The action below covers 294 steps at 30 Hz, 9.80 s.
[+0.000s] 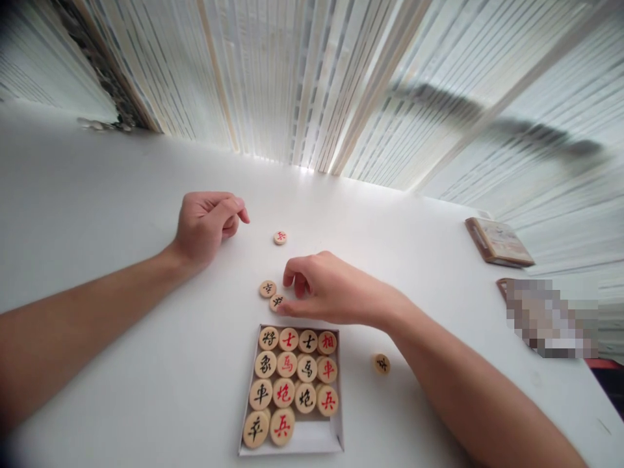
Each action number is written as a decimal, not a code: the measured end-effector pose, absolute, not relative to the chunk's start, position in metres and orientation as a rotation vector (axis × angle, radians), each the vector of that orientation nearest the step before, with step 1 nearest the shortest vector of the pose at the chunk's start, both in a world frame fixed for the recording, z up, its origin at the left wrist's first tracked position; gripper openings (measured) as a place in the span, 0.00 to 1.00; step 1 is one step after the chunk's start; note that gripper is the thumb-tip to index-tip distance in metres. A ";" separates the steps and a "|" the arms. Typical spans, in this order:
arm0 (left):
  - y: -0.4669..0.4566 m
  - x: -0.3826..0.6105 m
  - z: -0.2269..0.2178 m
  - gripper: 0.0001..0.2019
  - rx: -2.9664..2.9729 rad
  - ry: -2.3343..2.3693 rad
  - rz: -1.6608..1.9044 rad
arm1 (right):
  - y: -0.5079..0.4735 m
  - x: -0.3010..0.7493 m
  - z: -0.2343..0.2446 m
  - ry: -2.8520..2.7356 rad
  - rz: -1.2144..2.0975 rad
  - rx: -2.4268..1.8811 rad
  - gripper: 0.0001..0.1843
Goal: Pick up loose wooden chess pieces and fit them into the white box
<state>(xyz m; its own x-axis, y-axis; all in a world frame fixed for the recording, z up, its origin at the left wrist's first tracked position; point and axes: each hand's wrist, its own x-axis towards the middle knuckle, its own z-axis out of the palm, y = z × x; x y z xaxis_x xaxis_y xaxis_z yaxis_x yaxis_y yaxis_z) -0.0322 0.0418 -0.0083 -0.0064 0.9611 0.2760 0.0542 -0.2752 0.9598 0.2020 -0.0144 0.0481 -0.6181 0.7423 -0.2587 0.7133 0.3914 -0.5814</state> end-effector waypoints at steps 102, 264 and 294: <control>0.021 -0.021 -0.008 0.17 1.438 0.755 0.893 | -0.007 0.190 0.015 -1.254 1.471 -1.201 0.26; 0.007 -0.016 -0.019 0.05 2.527 0.480 1.561 | -0.049 0.203 0.028 -1.716 1.042 -1.246 0.17; 0.021 -0.022 -0.015 0.11 2.286 0.672 1.438 | -0.186 0.241 0.026 -2.248 0.534 -1.215 0.11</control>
<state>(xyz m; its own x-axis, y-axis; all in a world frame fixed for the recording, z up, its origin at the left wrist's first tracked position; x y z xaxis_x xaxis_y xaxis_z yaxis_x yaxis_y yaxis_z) -0.0223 0.0213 -0.0153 0.3699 0.5653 0.7373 0.2022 -0.8235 0.5300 0.2407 -0.1861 0.0260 -0.4592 0.8498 0.2589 0.6425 0.5189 -0.5638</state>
